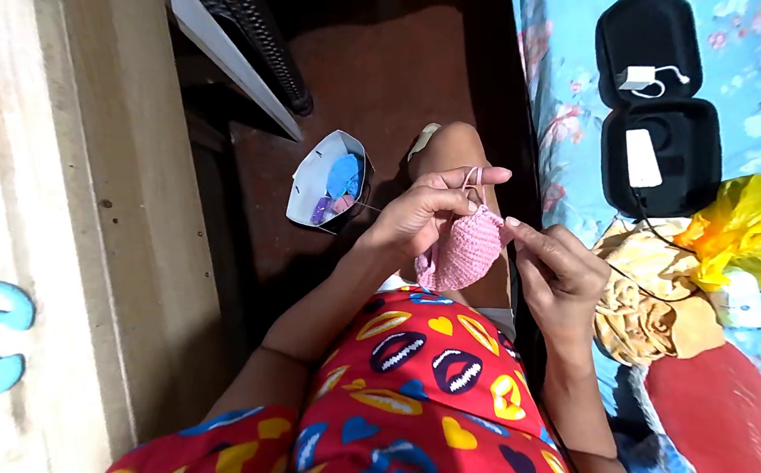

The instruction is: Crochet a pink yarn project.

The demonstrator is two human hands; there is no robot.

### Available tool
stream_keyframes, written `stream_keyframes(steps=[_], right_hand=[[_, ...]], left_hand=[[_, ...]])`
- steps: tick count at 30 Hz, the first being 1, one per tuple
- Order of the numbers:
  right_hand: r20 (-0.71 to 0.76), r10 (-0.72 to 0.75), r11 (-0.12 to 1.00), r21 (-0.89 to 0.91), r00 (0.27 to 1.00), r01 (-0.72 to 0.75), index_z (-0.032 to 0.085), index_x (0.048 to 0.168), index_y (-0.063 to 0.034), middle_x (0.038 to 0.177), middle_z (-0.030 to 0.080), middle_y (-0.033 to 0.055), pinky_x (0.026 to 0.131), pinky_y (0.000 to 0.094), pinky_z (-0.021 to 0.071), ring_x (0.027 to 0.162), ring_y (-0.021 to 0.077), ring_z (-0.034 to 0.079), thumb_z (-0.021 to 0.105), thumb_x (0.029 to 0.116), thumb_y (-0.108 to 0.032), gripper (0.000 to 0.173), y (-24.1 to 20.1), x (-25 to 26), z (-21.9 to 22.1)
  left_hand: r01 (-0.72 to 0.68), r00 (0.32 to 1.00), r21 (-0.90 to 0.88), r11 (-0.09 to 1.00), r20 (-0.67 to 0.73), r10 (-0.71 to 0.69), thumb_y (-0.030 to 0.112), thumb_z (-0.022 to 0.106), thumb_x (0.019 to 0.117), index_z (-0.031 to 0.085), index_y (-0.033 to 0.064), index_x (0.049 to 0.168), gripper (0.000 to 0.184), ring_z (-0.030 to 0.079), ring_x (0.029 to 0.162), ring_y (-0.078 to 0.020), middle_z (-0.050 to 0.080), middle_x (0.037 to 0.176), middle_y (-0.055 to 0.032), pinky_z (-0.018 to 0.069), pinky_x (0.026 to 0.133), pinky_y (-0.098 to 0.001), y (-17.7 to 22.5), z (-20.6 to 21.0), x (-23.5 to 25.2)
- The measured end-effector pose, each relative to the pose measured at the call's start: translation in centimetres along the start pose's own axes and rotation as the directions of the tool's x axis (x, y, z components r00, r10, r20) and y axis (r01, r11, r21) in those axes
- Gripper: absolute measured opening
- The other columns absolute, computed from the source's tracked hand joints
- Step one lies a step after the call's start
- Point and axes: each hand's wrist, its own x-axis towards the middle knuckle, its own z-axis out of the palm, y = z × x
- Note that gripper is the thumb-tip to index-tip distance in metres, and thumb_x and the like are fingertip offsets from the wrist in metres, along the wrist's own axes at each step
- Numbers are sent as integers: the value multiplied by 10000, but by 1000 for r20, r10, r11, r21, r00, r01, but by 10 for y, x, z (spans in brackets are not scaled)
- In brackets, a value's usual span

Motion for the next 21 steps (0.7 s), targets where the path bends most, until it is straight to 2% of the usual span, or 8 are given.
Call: stream_keyframes(steps=[3,5,8,13,15,17,21], right_hand=[[6,-78,978,-194,997,77,783,1166,-78,732,582,95,504,278,391,574,154,515,601,960,-53,276,-5,0,-2],[18,-100,970,-222,995,101,785,1163,-85,736,590,99,506,288,392,584,166,527,602,963,-57,272,-5,1,-5],[48,-108,979,-170,993,114,792,1142,-73,741,601,98,520,276,395,597,155,532,600,958,-44,266,0,2,-9],[63,-57,995,84,996,52,786,1122,-46,741,563,49,553,168,399,619,43,488,592,972,-55,245,10,1,-10],[74,-47,995,97,996,39,786,1120,-46,740,561,44,556,165,397,621,38,486,592,974,-57,243,11,1,-11],[86,-62,998,37,994,59,788,1129,-56,731,559,51,542,184,385,607,60,481,587,970,-53,256,11,1,-12],[103,-126,972,-184,987,143,785,1178,-92,727,581,98,499,298,380,579,172,520,580,964,-41,301,5,2,-15]], left_hand=[[-12,1000,0,1000,0,12,-60,447,900,676,25,1214,398,646,689,-52,672,797,1,566,665,-216,0,0,-1],[-18,1000,1,1000,12,18,-61,454,904,673,18,1223,395,640,673,-52,663,771,4,565,657,-217,0,-1,-1],[-4,1000,-8,1000,26,4,-61,447,901,671,19,1221,398,640,677,-49,668,777,7,563,667,-219,0,-1,-1],[11,998,-13,1000,63,-10,-42,449,895,679,29,1216,402,642,683,-48,667,781,11,565,669,-218,-2,-1,1],[16,998,-12,1000,64,-16,-37,450,899,690,39,1203,395,648,689,-52,671,777,13,568,674,-223,-3,-2,1],[25,998,6,1000,54,-26,-36,446,896,698,49,1195,400,648,695,-44,679,795,16,564,673,-214,-3,-2,1],[62,998,18,998,30,-62,-47,417,914,673,40,1222,410,653,699,-46,684,816,3,569,677,-218,-1,0,1]])
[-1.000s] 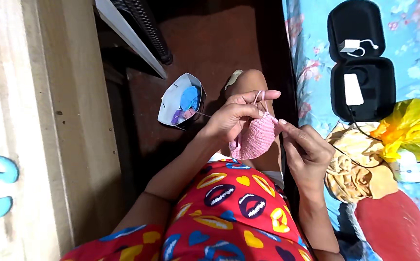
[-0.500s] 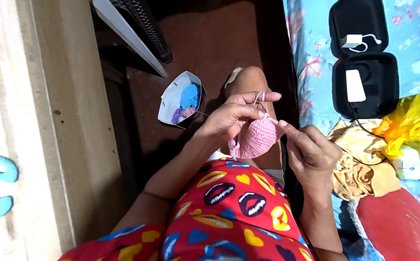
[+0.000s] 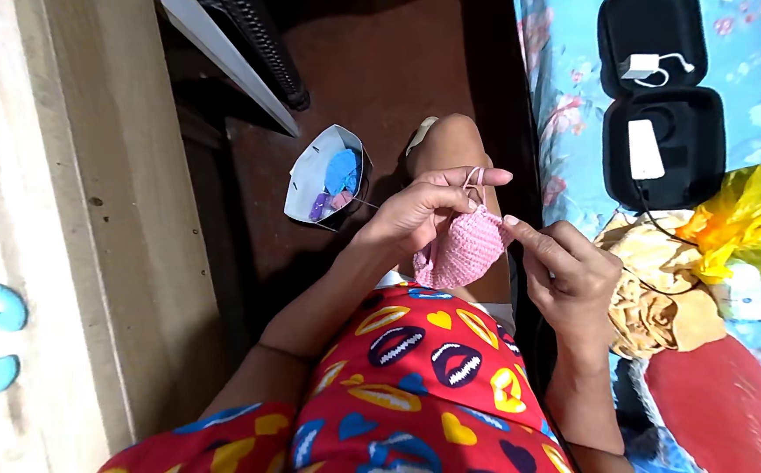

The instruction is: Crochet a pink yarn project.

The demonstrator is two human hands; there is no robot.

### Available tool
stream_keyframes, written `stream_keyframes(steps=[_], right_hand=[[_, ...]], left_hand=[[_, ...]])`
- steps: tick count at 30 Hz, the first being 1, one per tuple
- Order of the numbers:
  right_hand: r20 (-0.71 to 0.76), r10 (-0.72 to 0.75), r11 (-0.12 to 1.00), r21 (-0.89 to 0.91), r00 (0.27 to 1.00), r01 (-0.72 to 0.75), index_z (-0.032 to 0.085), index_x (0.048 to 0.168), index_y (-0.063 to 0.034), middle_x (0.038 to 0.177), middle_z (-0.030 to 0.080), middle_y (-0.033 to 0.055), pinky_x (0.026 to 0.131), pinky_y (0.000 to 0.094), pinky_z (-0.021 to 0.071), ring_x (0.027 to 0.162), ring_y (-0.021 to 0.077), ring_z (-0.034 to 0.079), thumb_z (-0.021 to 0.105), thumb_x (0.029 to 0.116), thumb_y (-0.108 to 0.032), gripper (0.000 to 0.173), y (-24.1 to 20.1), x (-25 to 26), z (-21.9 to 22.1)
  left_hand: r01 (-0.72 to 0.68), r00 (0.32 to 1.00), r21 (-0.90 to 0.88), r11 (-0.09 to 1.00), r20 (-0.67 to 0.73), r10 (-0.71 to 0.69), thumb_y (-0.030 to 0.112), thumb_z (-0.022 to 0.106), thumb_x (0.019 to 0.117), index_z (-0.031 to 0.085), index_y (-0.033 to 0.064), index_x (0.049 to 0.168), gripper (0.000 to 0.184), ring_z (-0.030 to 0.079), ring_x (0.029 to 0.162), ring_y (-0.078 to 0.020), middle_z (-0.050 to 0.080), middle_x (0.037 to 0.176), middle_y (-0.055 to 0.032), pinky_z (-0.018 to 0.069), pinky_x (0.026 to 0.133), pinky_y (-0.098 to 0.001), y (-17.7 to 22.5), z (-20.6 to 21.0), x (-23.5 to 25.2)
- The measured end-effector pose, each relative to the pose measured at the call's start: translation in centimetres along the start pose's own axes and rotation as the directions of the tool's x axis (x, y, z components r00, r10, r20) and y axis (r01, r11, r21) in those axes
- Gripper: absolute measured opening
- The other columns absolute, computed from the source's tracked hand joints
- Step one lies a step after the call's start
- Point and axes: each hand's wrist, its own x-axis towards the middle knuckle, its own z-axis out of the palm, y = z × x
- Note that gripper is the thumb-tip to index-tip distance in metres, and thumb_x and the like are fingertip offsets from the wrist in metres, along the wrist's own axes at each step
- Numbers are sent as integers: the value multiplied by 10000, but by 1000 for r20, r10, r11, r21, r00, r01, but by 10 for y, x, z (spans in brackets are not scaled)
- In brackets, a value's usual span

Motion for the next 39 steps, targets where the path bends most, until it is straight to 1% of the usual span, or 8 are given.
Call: stream_keyframes(steps=[4,7,13,20,27,35,37,39], right_hand=[[-1,28,999,-32,1000,-28,783,1190,-100,731,587,99,491,304,374,572,176,520,577,960,-38,315,-1,-1,-1],[-18,74,996,43,997,-73,778,1186,-76,740,577,89,506,264,385,581,139,504,585,966,-41,294,-2,-2,2],[-60,104,994,52,993,-101,770,1202,-74,738,560,84,507,250,382,574,128,489,601,969,-44,291,-10,-3,7],[-54,43,999,-31,998,-44,776,1204,-99,752,586,101,507,281,390,592,162,525,604,967,-46,297,-9,-3,4],[-31,88,979,185,996,-81,784,1154,-58,725,549,63,525,191,375,589,72,470,599,968,-45,262,0,-4,5],[46,252,795,559,967,-233,774,1127,-5,817,626,1,655,125,494,723,-7,567,617,918,49,267,4,-7,9],[106,331,689,652,938,-317,784,1139,-62,894,697,-26,691,148,539,760,-6,619,646,906,37,289,4,-9,9],[212,412,508,754,886,-417,793,1151,-121,1002,761,-42,645,146,538,717,-25,631,666,901,24,316,4,-10,9]], left_hand=[[-60,998,123,991,-15,62,-61,453,933,627,13,1294,407,629,690,-54,650,797,2,553,663,-215,0,4,-3],[-160,986,231,960,2,165,-97,555,846,548,-33,1394,552,634,685,-53,665,837,-14,552,636,-199,-1,8,-6],[-306,945,287,908,-25,327,-184,601,799,527,-62,1414,631,656,669,-67,693,851,-43,589,671,-215,-5,15,-12],[-179,982,190,965,-33,188,-114,522,821,580,-30,1368,556,655,683,-80,668,793,-24,585,667,-243,1,11,-11],[-114,993,66,991,-8,114,-123,487,832,572,-38,1350,532,668,682,-87,677,797,-35,595,667,-256,0,9,-10],[-109,994,83,991,4,109,-108,483,832,579,-25,1350,533,661,678,-81,677,798,-25,589,656,-250,-1,11,-11],[-105,994,74,992,9,104,-108,491,823,581,-22,1347,539,665,688,-78,688,807,-28,592,675,-255,-1,13,-11],[-107,994,68,992,11,106,-103,491,828,587,-23,1339,526,669,706,-84,689,820,-35,593,688,-258,-1,15,-11]])
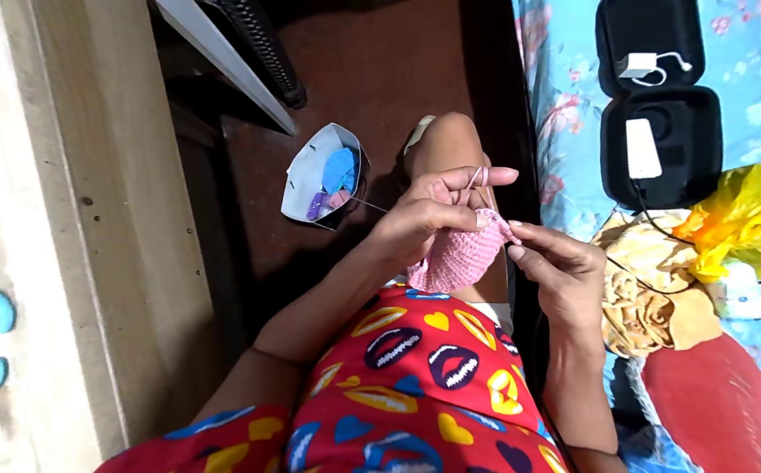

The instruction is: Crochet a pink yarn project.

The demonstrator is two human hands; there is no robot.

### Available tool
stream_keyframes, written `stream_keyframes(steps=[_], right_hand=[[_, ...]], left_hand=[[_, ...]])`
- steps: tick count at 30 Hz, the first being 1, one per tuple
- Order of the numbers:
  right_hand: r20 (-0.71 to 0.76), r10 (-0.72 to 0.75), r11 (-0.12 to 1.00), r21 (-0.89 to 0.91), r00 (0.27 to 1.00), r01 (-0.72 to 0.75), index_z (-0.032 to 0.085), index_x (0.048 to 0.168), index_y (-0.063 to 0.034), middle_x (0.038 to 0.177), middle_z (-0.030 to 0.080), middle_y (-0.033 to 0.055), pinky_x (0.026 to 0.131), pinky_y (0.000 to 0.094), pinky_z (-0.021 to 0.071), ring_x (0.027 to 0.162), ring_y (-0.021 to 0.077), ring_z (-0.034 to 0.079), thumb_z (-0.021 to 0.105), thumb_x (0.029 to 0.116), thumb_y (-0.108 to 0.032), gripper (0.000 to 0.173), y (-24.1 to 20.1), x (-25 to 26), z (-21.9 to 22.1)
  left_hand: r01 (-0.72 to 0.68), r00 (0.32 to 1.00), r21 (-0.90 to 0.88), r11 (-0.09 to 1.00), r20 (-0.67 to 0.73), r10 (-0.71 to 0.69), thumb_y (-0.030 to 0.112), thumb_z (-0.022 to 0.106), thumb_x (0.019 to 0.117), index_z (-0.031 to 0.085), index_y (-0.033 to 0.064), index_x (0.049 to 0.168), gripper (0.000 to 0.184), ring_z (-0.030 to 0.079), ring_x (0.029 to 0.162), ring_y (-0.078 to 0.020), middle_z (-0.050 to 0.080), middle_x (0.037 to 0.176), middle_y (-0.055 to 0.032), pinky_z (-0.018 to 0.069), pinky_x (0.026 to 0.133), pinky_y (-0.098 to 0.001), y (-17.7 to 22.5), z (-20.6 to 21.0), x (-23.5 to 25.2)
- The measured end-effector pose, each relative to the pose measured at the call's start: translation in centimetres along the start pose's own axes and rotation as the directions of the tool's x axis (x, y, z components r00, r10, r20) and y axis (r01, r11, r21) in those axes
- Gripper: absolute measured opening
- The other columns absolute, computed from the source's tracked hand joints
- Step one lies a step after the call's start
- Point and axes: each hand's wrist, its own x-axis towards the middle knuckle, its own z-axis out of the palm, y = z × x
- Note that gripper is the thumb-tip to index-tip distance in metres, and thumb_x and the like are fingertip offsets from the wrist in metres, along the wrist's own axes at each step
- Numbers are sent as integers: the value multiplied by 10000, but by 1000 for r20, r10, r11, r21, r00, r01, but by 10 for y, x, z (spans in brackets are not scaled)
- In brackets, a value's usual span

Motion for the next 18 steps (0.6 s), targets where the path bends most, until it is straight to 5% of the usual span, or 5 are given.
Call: stream_keyframes(steps=[3,7,10,13,18], right_hand=[[41,164,958,233,986,-169,796,1144,-147,898,748,-38,512,121,435,565,-48,520,685,911,-22,286,0,0,1],[110,260,858,430,959,-282,778,1178,-139,779,702,-15,481,117,415,526,-37,504,708,911,-63,286,0,-2,3],[139,286,791,525,948,-315,751,1230,-137,804,707,9,480,116,408,532,-34,504,691,922,-53,325,-1,-3,7],[101,241,839,479,965,-259,731,1287,-147,839,712,6,484,111,395,534,-41,484,670,945,-64,357,-3,-1,12],[61,176,931,314,982,-187,748,1240,-135,900,717,-36,496,114,397,552,-50,470,657,965,-78,295,-2,3,10]], left_hand=[[-1,1000,-9,1000,2,1,-98,494,836,593,-23,1342,521,676,735,-94,689,837,-43,595,711,-266,0,2,0],[-32,999,-24,999,8,32,-107,508,822,587,-24,1340,531,661,688,-85,668,765,-12,591,697,-267,-2,1,1],[-161,985,3,987,59,161,-114,547,827,557,-57,1360,537,675,727,-104,686,845,-48,594,705,-266,-19,-10,2],[-317,940,15,948,136,312,-134,595,852,501,-102,1405,561,691,824,-178,689,986,-157,596,761,-316,-45,-27,6],[-134,991,160,978,5,135,-107,589,886,607,-20,1330,453,673,805,-79,698,942,-36,590,764,-249,-13,7,-4]])
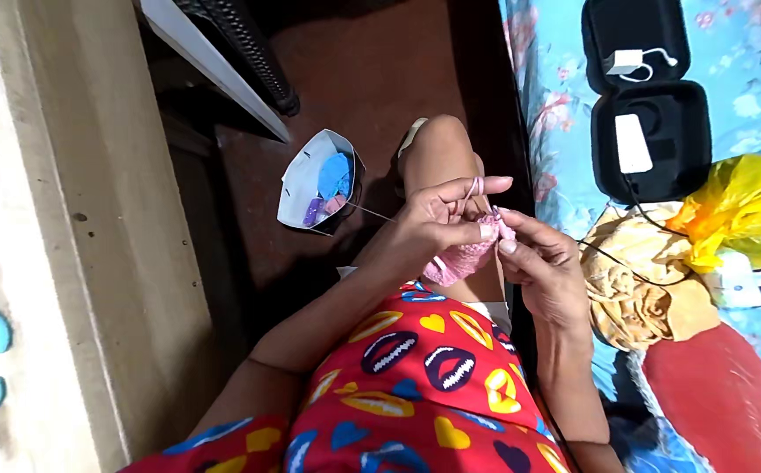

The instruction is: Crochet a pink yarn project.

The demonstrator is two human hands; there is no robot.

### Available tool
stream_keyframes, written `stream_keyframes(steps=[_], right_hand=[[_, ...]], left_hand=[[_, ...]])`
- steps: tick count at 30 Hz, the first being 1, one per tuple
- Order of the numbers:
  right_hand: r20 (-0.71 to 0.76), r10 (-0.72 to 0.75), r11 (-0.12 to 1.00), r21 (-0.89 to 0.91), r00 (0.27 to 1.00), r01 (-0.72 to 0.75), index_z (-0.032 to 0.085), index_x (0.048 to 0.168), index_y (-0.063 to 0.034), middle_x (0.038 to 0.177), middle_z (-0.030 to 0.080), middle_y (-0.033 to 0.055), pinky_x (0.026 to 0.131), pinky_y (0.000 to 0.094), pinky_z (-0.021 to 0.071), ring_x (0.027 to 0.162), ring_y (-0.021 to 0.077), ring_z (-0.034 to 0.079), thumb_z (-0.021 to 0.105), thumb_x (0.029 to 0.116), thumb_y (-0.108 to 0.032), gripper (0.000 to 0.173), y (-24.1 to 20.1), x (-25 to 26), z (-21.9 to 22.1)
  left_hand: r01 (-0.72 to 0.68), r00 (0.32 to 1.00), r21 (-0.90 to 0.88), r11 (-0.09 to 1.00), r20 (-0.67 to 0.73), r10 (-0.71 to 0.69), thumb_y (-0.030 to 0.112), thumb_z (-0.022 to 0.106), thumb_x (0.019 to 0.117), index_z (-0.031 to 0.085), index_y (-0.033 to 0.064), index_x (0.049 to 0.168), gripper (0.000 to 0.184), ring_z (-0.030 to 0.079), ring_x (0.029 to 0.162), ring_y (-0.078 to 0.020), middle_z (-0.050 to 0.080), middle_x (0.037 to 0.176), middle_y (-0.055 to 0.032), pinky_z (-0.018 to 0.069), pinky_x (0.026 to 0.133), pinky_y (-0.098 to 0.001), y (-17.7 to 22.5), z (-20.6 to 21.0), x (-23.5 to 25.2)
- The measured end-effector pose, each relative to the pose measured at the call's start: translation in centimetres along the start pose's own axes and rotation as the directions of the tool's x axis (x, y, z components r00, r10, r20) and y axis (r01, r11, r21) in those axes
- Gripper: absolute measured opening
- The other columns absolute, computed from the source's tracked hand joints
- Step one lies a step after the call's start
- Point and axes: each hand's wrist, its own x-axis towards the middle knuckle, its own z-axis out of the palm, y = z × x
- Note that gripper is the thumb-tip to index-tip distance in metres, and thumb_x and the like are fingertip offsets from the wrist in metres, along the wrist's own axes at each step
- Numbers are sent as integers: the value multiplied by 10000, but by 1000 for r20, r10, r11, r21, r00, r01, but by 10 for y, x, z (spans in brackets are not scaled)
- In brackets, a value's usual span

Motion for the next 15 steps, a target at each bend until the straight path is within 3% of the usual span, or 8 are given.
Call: stream_keyframes(steps=[2,4,7,9,12,14,15], right_hand=[[26,4,1000,-3,1000,-4,758,1219,-143,927,729,-45,495,108,395,553,-62,472,669,965,-95,273,-1,0,-5],[64,19,1000,15,998,-20,761,1211,-146,895,723,-53,490,103,385,544,-68,464,666,968,-98,265,-1,1,-9],[87,29,999,43,996,-33,764,1202,-145,853,718,-53,479,96,365,528,-76,444,660,970,-93,259,0,3,-16],[79,27,999,36,997,-30,766,1199,-143,847,719,-59,475,97,365,521,-78,440,660,966,-85,263,0,4,-16],[80,13,999,28,997,-15,756,1215,-126,854,715,-53,473,96,368,521,-74,438,640,972,-63,277,2,6,-15],[76,7,1000,19,997,-8,749,1225,-110,861,712,-45,476,96,371,526,-68,443,620,976,-46,288,2,6,-14],[72,6,1000,14,997,-7,745,1232,-102,860,706,-43,477,96,370,528,-65,441,606,977,-36,297,2,7,-14]], left_hand=[[7,1000,18,1000,10,-7,-11,575,906,726,48,1071,231,680,805,-36,737,912,18,576,740,-223,-5,-13,1],[32,998,74,997,56,-36,95,574,944,741,123,844,197,676,772,-24,738,843,47,566,721,-217,-4,-34,2],[32,980,174,984,187,-65,135,609,922,722,137,727,226,668,743,-21,732,835,37,549,672,-187,3,-68,3],[-9,957,187,982,288,-46,180,647,909,713,163,666,253,700,833,-41,756,906,31,563,718,-200,6,-84,3],[-121,940,40,992,326,102,336,677,932,765,232,763,217,680,1092,-138,752,1089,23,541,954,-337,1,-85,6],[-196,945,-40,980,260,199,304,705,922,804,209,1025,172,652,1179,-177,729,1208,-15,515,1027,-374,-3,-72,11],[-225,945,-49,973,231,230,239,717,913,767,168,1180,280,656,1180,-188,718,1242,-41,522,1028,-373,-4,-63,12]])
